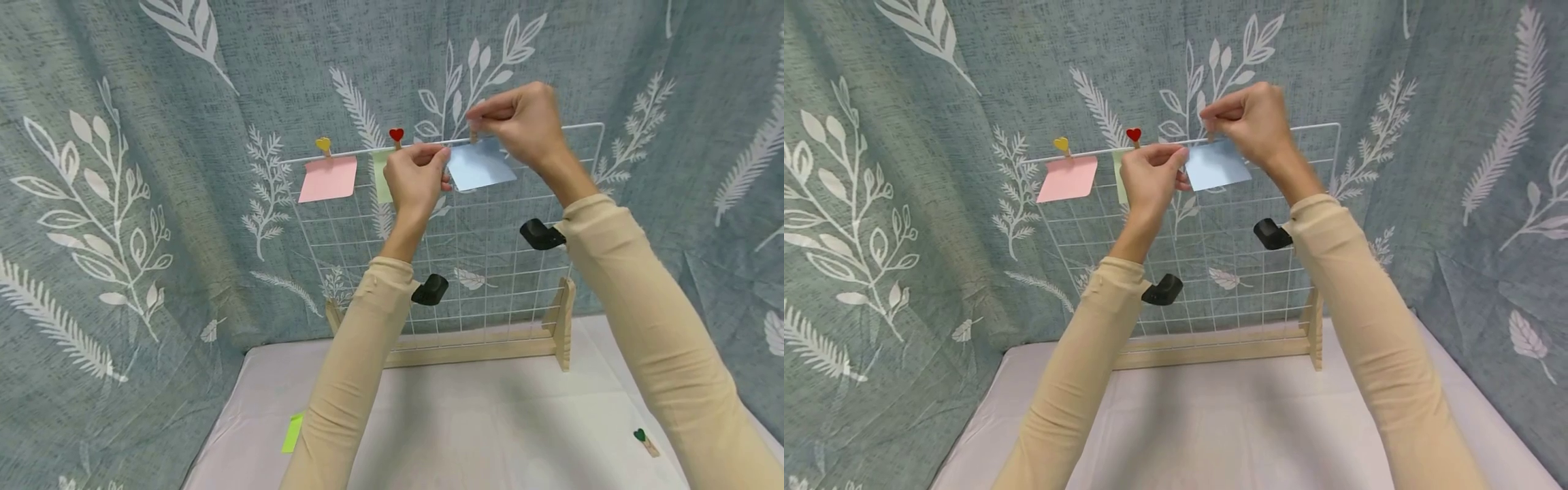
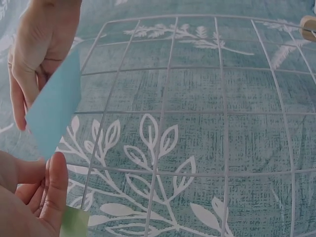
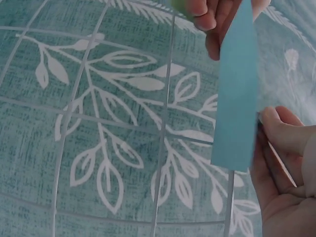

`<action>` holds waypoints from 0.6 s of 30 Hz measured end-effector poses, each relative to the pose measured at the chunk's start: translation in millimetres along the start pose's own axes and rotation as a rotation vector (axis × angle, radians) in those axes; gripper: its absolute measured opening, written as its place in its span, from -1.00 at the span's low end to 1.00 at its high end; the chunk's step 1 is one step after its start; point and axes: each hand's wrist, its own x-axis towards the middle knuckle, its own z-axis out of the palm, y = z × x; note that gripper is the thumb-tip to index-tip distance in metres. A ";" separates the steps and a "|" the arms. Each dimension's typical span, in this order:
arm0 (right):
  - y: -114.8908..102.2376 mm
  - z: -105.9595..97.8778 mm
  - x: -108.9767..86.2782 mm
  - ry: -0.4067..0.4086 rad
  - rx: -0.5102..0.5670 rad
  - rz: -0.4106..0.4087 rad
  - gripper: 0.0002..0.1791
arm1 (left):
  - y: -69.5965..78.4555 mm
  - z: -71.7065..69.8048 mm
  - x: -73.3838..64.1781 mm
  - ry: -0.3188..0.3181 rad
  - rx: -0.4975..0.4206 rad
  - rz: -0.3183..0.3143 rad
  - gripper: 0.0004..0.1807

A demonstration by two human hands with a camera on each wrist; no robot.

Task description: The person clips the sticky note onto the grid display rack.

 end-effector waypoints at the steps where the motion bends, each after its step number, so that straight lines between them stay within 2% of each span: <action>1: 0.6 -0.2 0.4 -0.005 -0.001 0.010 -0.88 | -0.4 0.5 -0.1 -0.003 -0.002 0.005 -0.86; 12: 7.2 0.9 3.7 -0.047 0.024 0.071 -0.83 | -7.4 6.5 2.6 0.028 -0.020 0.055 -0.87; 18: 9.0 3.6 5.2 -0.042 0.040 0.079 -0.81 | -13.5 7.9 6.4 0.032 -0.051 0.100 -0.87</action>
